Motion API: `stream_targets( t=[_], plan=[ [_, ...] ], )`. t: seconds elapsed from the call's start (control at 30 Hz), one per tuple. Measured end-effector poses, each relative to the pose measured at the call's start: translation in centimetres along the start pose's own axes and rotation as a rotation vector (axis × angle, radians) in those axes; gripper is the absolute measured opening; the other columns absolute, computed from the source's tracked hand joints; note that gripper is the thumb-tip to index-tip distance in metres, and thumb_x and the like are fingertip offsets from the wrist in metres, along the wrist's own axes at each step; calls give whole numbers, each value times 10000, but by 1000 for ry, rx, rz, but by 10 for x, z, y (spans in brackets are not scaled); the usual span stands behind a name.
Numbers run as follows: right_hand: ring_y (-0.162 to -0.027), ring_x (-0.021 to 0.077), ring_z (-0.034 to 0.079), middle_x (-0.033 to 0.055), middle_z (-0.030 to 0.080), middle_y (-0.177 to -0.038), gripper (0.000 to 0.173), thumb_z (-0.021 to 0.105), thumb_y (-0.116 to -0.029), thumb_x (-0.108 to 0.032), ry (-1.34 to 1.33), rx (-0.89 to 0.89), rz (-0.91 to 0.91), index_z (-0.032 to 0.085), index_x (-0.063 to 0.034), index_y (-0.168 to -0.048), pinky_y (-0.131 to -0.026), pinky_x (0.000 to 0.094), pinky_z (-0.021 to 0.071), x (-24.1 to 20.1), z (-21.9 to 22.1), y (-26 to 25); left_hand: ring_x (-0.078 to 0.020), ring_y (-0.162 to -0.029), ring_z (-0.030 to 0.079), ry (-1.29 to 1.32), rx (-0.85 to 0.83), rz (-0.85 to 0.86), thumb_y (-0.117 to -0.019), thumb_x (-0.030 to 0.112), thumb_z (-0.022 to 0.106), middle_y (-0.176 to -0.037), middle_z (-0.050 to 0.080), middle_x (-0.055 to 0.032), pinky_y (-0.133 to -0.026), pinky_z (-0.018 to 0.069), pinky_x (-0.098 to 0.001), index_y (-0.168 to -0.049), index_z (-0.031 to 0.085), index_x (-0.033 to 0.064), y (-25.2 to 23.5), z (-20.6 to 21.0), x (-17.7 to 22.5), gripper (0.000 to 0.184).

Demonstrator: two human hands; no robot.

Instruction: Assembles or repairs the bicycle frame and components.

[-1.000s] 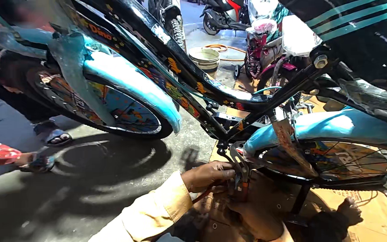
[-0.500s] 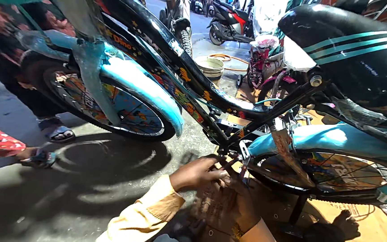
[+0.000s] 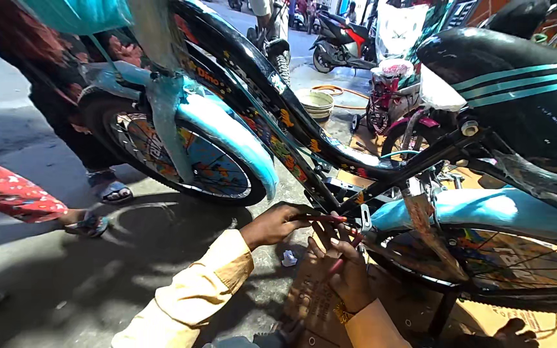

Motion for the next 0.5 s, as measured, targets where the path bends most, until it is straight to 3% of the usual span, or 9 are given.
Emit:
stream_targets(
  t=[0.07, 0.17, 0.27, 0.33, 0.4, 0.5],
  plan=[
    [-1263, 357, 608, 202, 559, -1448, 531, 492, -951, -17, -30, 34, -12, 482, -90, -1477, -1025, 508, 530, -2, 0, -6, -41, -1067, 674, 2, -5, 6, -1023, 162, 600, -1186, 731, 44, -984, 549, -313, -1301, 700, 197, -5, -3, -3, 297],
    [-1291, 359, 593, 197, 516, -1498, 585, 449, -949, 20, 5, 39, -45, 425, -88, -1523, -1019, 508, 536, -2, -3, -12, -71, -1043, 686, 56, 10, 35, -996, 93, 635, -1166, 740, -7, -969, 553, -315, -1247, 728, 131, -19, -5, -16, 270],
    [-1337, 329, 557, 186, 474, -1537, 555, 465, -947, 23, 64, 1, -82, 443, -62, -1495, -1059, 466, 516, -5, 0, -15, -80, -1017, 685, -3, 72, 1, -1012, 170, 641, -1139, 732, 0, -961, 560, -338, -1204, 739, 160, -34, -4, -38, 215],
    [-1301, 331, 584, 205, 542, -1463, 475, 501, -919, 37, 47, 27, -118, 530, -19, -1390, -1047, 469, 524, -11, -2, -17, -111, -981, 682, -76, 92, -102, -1025, 243, 628, -1079, 730, -7, -939, 552, -394, -1163, 728, 156, -35, -2, -45, 191],
    [-1248, 329, 615, 209, 604, -1365, 423, 459, -919, 14, -17, 47, -140, 560, -27, -1328, -1013, 474, 535, -16, -6, -20, -154, -912, 681, -130, 70, -176, -1035, 270, 609, -990, 722, -30, -879, 557, -442, -1139, 714, 146, -30, 2, -42, 192],
    [-1107, 312, 668, 197, 649, -1256, 400, 390, -984, -81, -84, 66, -154, 557, -72, -1347, -917, 473, 566, -14, -10, -22, -139, -813, 664, -128, 57, -184, -1035, 266, 608, -905, 699, -10, -781, 565, -415, -1131, 689, 166, -22, 8, -39, 160]
  ],
)
Point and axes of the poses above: each hand's wrist, its own y-axis away from the middle knuckle, its own z-axis out of the palm, x = y × z, the point moved 10 cm from there along -y, towards the middle knuckle
